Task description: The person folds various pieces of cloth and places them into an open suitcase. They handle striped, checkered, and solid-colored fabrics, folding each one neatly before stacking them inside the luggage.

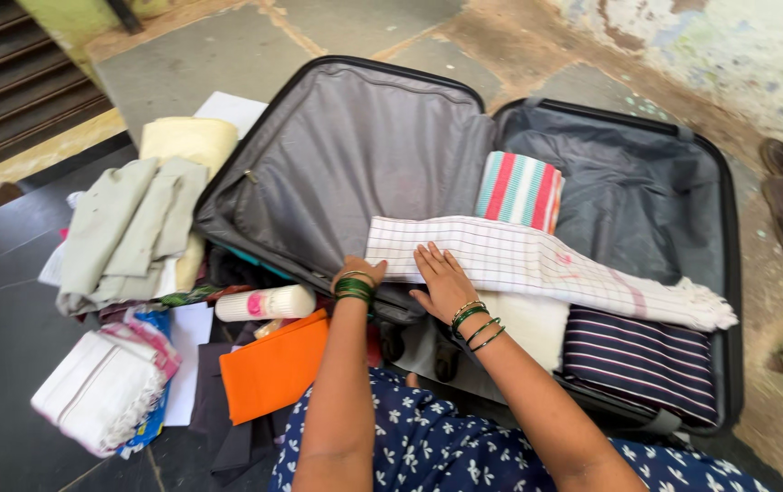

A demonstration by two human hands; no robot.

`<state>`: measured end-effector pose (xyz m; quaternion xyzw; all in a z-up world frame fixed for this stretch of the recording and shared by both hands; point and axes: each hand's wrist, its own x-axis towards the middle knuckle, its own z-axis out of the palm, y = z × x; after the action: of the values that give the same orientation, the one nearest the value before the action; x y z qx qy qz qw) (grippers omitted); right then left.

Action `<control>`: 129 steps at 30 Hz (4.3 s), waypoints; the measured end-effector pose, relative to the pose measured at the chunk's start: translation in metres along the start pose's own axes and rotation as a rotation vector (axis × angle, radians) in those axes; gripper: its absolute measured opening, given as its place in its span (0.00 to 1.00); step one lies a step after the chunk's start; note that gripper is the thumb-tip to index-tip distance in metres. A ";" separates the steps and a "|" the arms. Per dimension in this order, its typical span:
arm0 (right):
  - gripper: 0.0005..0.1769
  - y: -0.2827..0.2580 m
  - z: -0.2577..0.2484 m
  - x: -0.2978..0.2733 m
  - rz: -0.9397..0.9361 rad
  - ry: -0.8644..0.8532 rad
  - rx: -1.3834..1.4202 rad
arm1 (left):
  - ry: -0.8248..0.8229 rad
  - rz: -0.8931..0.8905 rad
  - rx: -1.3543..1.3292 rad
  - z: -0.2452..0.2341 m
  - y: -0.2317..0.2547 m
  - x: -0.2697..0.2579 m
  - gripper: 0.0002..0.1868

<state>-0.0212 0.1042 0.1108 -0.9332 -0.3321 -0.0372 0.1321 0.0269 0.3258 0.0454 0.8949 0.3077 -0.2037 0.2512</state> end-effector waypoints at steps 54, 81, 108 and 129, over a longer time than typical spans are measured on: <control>0.40 0.076 0.035 0.056 0.333 0.159 -0.081 | 0.091 0.207 -1.006 0.008 -0.028 0.018 0.24; 0.48 0.126 -0.036 -0.139 1.075 0.289 1.340 | -0.362 0.579 -1.913 -0.050 0.031 -0.094 0.20; 0.26 0.168 -0.300 -0.101 0.221 0.543 1.876 | -0.820 0.612 -1.093 0.043 0.078 -0.140 0.33; 0.22 0.132 -0.283 -0.164 0.078 0.109 1.350 | 0.315 1.515 0.268 -0.113 0.246 -0.348 0.31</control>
<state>-0.0598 -0.1709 0.3285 -0.6541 -0.2413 0.1364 0.7038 -0.0421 0.0663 0.3950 0.9018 -0.3817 0.1171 0.1651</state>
